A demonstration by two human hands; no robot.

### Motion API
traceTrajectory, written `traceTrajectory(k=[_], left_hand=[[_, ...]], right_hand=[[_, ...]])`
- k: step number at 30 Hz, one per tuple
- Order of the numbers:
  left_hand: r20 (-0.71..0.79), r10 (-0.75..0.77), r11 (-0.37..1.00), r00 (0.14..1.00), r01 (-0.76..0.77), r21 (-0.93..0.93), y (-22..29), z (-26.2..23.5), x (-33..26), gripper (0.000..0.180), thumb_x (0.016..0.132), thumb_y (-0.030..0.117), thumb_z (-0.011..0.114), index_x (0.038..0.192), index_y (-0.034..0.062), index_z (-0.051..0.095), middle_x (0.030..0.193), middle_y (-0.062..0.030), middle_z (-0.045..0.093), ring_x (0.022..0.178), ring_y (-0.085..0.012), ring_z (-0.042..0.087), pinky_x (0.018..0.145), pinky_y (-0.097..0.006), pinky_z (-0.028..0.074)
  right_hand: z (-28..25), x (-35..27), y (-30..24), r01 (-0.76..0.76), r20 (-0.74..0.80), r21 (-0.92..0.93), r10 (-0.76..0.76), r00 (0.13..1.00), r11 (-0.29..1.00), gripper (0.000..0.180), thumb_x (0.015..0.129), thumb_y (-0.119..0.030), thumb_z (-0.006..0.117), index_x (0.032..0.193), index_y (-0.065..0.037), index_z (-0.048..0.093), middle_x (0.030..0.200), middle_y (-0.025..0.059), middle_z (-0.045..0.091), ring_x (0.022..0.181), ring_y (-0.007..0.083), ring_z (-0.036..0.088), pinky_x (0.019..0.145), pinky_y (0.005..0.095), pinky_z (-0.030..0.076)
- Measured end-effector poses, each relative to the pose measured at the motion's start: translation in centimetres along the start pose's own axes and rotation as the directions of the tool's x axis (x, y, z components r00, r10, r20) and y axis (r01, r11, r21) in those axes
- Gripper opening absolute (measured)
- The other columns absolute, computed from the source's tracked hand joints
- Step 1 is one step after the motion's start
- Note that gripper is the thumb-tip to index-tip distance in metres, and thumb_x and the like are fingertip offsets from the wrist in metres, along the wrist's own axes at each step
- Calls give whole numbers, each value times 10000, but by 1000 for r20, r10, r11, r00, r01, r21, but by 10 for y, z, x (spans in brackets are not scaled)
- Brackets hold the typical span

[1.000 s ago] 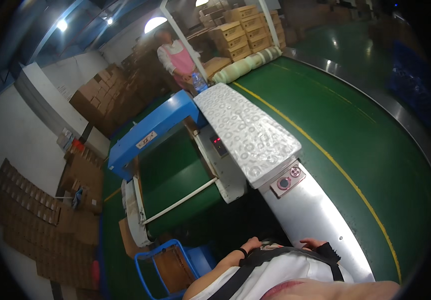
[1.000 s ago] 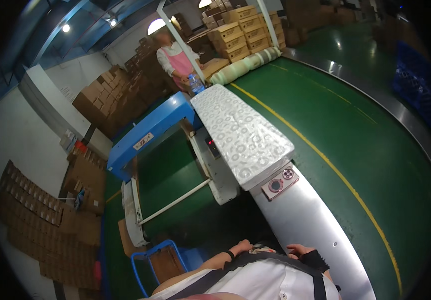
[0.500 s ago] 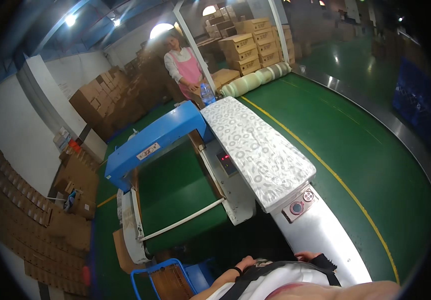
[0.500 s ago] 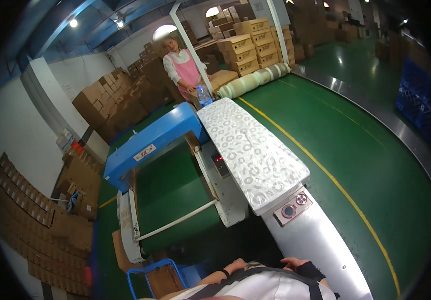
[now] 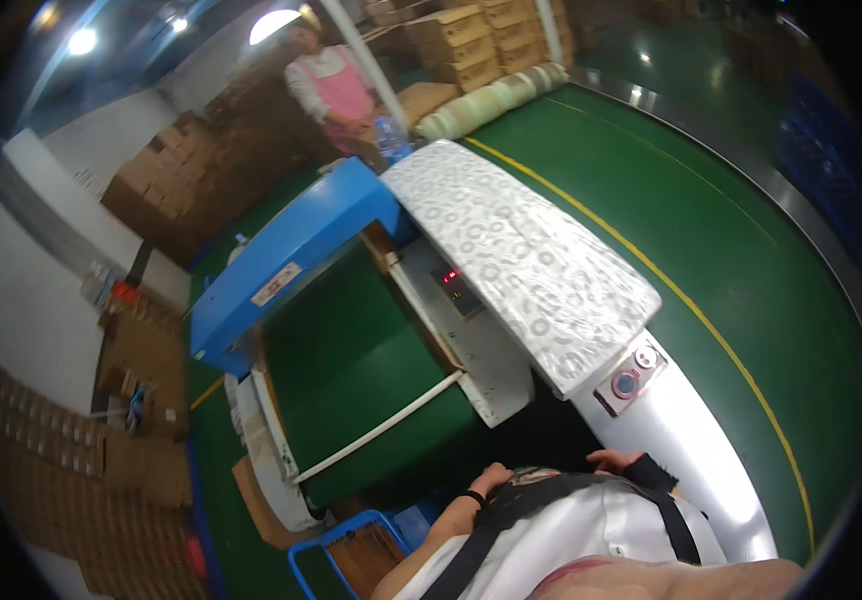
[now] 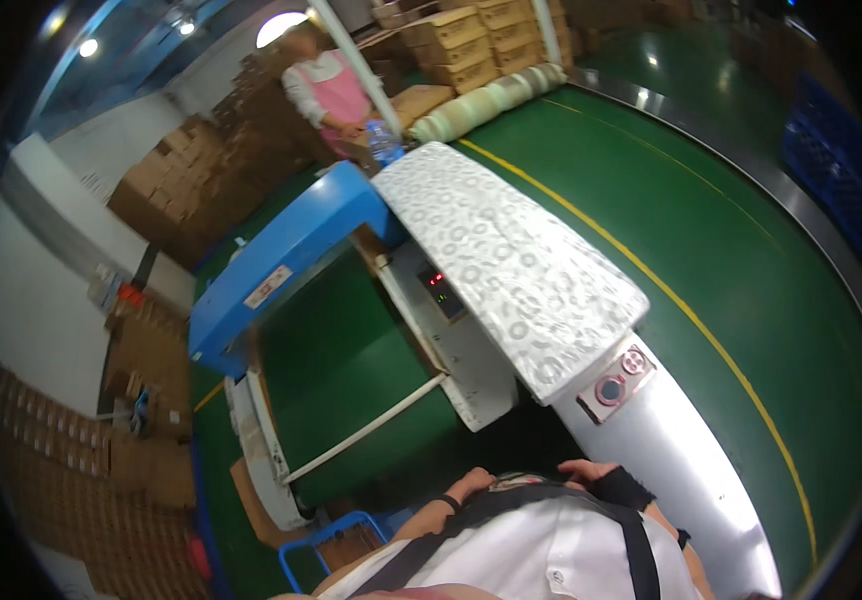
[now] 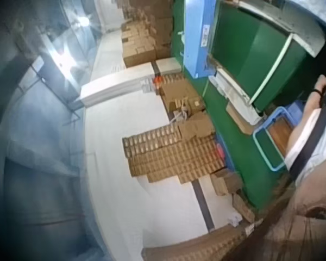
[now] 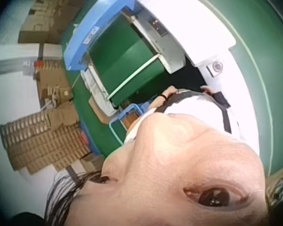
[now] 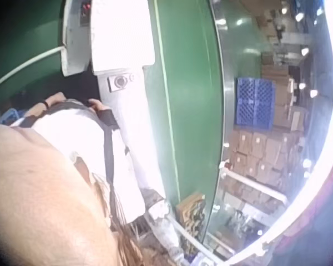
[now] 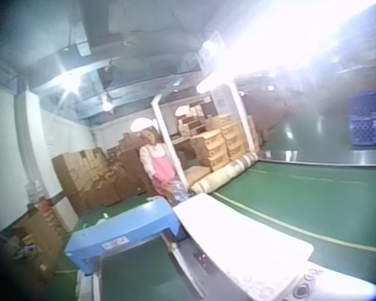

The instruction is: The recorder stands at a conveyor belt and gestures with their hands while interacting with a coworker, seemingly explaining or demonstrating a process.

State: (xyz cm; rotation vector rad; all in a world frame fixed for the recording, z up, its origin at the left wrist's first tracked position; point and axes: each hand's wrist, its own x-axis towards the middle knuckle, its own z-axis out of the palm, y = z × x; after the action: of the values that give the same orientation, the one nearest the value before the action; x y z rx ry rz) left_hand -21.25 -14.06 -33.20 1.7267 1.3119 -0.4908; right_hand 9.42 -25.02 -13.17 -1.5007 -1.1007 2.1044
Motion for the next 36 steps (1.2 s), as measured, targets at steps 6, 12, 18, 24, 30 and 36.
traceTrajectory(k=[6, 12, 18, 24, 30, 36], left_hand=[[38, -38, 999, 999, 39, -20, 14, -33, -13, 295, 647, 279, 501, 725, 12, 599, 708, -161, 579, 665, -243, 563, 595, -323, 429], [247, 394, 904, 885, -422, 70, 36, -41, 4, 221, 689, 191, 469, 691, -6, 569, 586, -139, 551, 535, -218, 544, 497, -331, 443], [283, 705, 661, 650, -459, -593, 229, -234, -124, 206, 714, 162, 422, 726, -11, 533, 640, -130, 558, 519, -188, 556, 447, -269, 445], [-520, 732, -570, 439, -22, -821, 317, -322, -171, 678, 818, 444, 250, 1203, -92, 93, 1266, -235, 132, 1190, -321, 124, 982, -408, 114], [-640, 678, -690, 363, 11, -724, 325, -321, -175, 732, 813, 471, 208, 1194, -111, -18, 1270, -255, 47, 1197, -332, 53, 987, -422, 70], [-660, 646, -715, 384, 2, -699, 314, -322, -169, 761, 800, 498, 214, 1191, -119, -2, 1264, -262, 64, 1194, -333, 75, 985, -423, 84]], right_hand=[[36, -59, -90, 349, -266, -474, -509, 818, 808, 299, 754, -225, 530, 1015, -91, 473, 752, 77, 581, 670, 202, 571, 632, 268, 448], [46, -47, -74, 334, -315, -457, -502, 806, 824, 308, 745, -237, 532, 1021, -111, 479, 783, 73, 580, 702, 178, 571, 660, 254, 441], [2, -32, -125, 307, -186, -412, -409, 894, 858, 386, 661, -74, 537, 1036, -90, 451, 747, 85, 528, 709, 171, 532, 635, 275, 421], [11, -61, -268, 297, -395, -691, -688, 609, 660, 539, 765, -109, 430, 1242, -189, 191, 423, 115, 462, 395, 253, 499, 394, 334, 401], [25, -45, -289, 44, -347, -912, -825, 446, 408, 634, 670, -32, 462, 1242, -95, 197, 414, 109, 428, 353, 232, 458, 342, 320, 351], [27, -36, -293, 18, -403, -892, -810, 426, 452, 669, 652, -12, 451, 1251, -159, 190, 464, 115, 455, 388, 241, 474, 369, 325, 365]])
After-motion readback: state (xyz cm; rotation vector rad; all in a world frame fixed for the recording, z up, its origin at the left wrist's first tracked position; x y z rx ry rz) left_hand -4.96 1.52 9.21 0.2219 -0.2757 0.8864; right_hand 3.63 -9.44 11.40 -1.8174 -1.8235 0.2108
